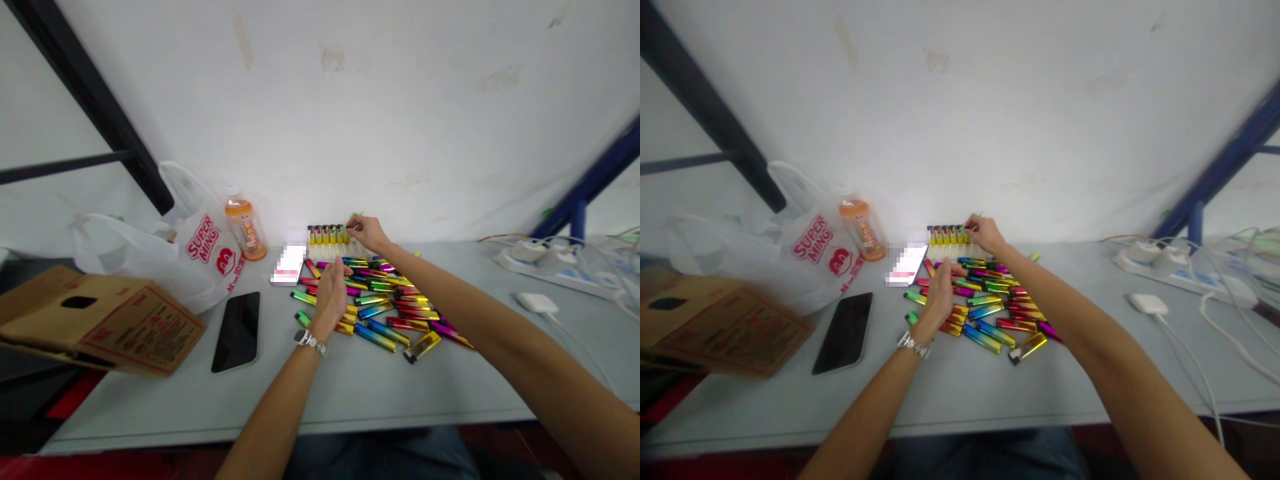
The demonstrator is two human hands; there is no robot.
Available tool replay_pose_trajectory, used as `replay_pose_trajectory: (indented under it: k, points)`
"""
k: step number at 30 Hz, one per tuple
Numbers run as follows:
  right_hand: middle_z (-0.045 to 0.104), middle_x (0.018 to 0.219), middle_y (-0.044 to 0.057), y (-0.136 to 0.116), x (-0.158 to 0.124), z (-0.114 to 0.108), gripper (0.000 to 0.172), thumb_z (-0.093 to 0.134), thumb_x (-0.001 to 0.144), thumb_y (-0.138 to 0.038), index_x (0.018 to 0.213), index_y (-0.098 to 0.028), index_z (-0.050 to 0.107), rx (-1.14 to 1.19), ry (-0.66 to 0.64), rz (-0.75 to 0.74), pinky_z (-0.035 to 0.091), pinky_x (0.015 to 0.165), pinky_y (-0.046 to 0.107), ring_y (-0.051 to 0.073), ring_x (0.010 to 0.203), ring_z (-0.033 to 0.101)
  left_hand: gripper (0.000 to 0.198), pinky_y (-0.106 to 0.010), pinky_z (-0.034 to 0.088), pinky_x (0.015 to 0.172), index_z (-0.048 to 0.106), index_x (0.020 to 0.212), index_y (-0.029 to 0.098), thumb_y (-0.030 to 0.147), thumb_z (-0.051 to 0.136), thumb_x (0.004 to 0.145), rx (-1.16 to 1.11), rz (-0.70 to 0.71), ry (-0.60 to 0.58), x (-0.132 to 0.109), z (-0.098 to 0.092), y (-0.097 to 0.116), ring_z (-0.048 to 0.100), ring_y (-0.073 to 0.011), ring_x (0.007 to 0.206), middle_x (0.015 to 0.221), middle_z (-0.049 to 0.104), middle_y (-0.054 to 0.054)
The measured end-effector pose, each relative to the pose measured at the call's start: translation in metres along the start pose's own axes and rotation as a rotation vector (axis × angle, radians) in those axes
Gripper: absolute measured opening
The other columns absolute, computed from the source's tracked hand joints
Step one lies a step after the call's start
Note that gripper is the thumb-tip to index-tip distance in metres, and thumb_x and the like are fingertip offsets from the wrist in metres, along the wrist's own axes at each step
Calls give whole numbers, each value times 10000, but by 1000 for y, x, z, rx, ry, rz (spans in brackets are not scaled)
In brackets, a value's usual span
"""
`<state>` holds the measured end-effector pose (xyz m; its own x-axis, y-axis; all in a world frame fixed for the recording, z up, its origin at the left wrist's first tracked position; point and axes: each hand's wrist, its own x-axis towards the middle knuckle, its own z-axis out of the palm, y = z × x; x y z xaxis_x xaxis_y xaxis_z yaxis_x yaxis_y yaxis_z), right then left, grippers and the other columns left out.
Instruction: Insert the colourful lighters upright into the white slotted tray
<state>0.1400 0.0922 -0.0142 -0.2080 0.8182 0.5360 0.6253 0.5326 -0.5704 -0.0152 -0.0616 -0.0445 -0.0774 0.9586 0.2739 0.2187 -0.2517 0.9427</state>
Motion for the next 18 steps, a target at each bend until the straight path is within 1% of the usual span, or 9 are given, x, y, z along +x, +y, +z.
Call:
replay_pose_trajectory:
  k: [8,14,16,18]
  points:
    - [732,775,55,8,11,-3,121,651,792,-184,861,-129,733,-69,-22,-45,471,717,271,152,710,632,581,-376,430,940,638,797,209,614,254,958,16,-5,5,0,2,-3,602,-235,960,949,674,-82]
    - [733,784,63,14,14,-3,138,647,806,-175,878,-118,750,-106,-50,-51,467,722,270,159,722,637,571,-349,445,893,649,774,209,603,279,957,17,-7,9,0,2,-4,602,-219,915,916,677,-69]
    - [728,806,65,11,14,-5,157,638,830,-199,900,-125,757,-162,-78,-43,474,744,277,167,747,638,565,-346,436,906,654,767,207,592,287,960,33,8,-7,-1,2,-3,604,-215,909,900,677,-67]
    - [716,887,85,4,11,-7,209,608,869,-248,963,-147,765,-278,-95,-43,477,776,297,191,813,641,562,-344,428,920,657,764,206,582,288,963,50,15,-18,-1,1,-2,607,-214,917,896,677,-66]
